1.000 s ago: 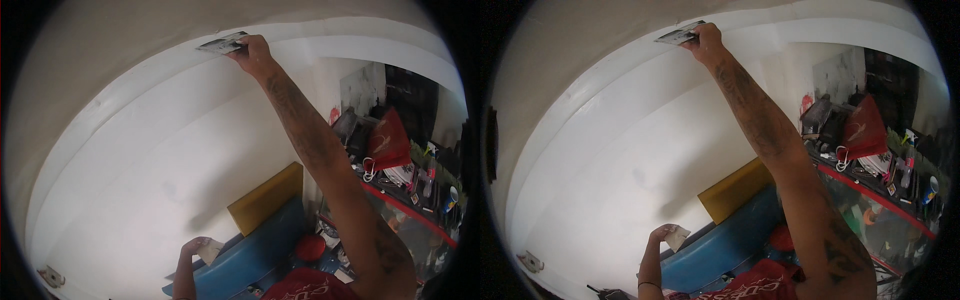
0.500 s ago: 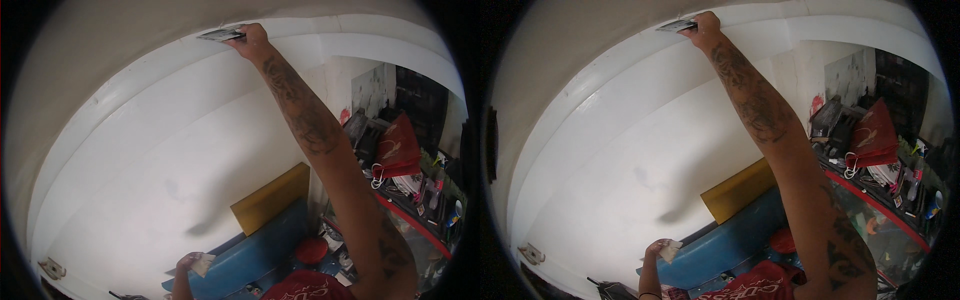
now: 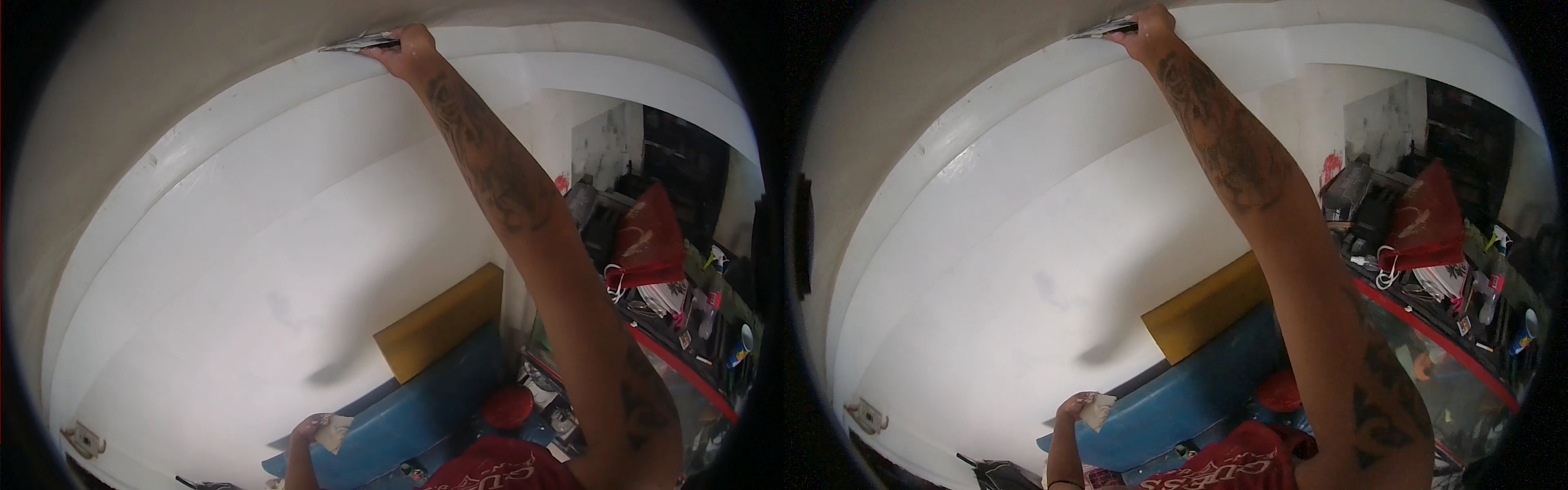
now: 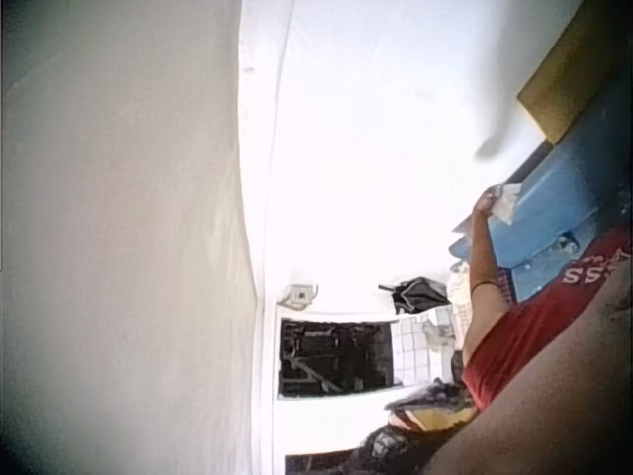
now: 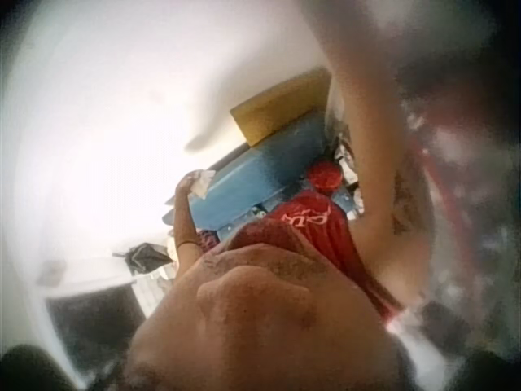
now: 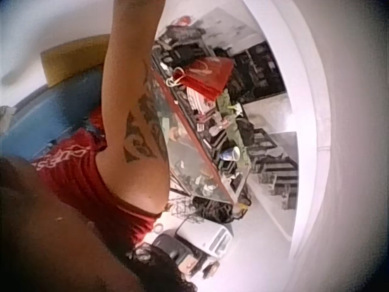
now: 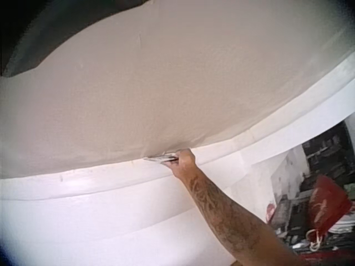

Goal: Applying white putty or plaster to a wall corner using a putty knife and a board.

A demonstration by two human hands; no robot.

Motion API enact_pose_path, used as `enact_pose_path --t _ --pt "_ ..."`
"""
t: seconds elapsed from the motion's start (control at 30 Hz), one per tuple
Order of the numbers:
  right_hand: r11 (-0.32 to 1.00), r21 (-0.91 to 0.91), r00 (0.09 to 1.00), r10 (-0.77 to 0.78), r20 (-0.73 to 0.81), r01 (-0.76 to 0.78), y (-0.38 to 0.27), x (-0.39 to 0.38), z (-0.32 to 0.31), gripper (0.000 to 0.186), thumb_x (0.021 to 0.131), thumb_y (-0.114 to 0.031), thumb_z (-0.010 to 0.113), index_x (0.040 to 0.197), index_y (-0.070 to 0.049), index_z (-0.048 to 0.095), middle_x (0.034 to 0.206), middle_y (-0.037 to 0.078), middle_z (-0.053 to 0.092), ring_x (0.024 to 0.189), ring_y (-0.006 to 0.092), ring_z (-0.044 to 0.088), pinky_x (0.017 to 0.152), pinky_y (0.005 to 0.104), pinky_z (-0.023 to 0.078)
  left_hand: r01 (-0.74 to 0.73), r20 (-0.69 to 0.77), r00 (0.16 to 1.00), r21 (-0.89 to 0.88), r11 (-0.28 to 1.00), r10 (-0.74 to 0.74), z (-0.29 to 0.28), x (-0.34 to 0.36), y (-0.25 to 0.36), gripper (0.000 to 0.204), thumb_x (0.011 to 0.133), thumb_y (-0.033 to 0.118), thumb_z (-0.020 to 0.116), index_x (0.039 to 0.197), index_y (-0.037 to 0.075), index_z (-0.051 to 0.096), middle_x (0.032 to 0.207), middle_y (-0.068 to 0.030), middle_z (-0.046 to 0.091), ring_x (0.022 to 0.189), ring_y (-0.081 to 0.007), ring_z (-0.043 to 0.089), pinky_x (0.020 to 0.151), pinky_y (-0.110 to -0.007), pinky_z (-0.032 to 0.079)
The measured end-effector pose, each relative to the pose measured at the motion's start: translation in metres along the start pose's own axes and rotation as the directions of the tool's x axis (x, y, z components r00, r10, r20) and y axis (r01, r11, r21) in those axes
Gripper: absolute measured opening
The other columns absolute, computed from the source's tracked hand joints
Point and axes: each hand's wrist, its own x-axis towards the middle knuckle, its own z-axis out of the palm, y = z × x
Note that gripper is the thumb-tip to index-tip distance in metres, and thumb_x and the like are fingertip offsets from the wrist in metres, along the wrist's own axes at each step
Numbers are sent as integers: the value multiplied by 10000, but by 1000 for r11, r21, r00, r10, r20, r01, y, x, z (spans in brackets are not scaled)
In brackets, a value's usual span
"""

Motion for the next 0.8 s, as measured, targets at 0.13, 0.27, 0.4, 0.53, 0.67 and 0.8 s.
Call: enact_pose_path --t 0.13,0.27,0.4,0.53,0.67,0.8 --pt "998 49 998 37 42 -39 -22 17 -13 304 778 -39 351 1031 105 260 1135 223 285 1048 318 302 830 479 382 -22 113 993 -66 998 30 17 4 11 327 718 120 536 998 -30 460 905 -115 531 772 -206 547 666 -315 465" --pt "141 -884 895 -40 445 446 -27 12 -20 319 790 -111 418 996 115 326 1063 211 391 974 269 400 812 394 408 -76 172 982 -41 996 82 12 -12 13 370 704 149 562 1000 -44 452 904 -123 528 775 -214 546 673 -321 462" --pt "0 -876 868 -139 477 482 -34 4 -16 350 733 -173 560 911 102 438 876 160 527 796 180 511 716 283 442 -68 151 986 -56 996 75 1 -12 9 534 613 231 643 1029 -35 442 956 -129 516 809 -220 538 696 -333 457" --pt "657 -695 956 -224 189 292 -46 -6 -11 357 676 -228 631 828 73 511 676 81 553 612 115 515 596 217 433 -164 436 869 -194 967 235 -10 -1 4 418 662 162 602 1006 -29 462 944 -122 522 783 -214 545 685 -328 460" --pt "984 -178 997 -36 -70 23 -67 -34 13 296 706 -162 603 842 80 502 719 96 555 657 148 508 606 236 423 -18 119 993 95 995 6 -18 31 -4 339 703 106 556 1006 -21 471 938 -109 529 777 -200 542 690 -317 454" --pt "-384 -883 772 -462 436 268 -72 -104 32 418 694 -242 614 897 93 469 786 131 545 707 198 508 665 257 428 4 132 991 199 980 -31 -31 40 -7 295 737 89 509 1019 7 476 934 -98 532 773 -193 538 693 -312 446"
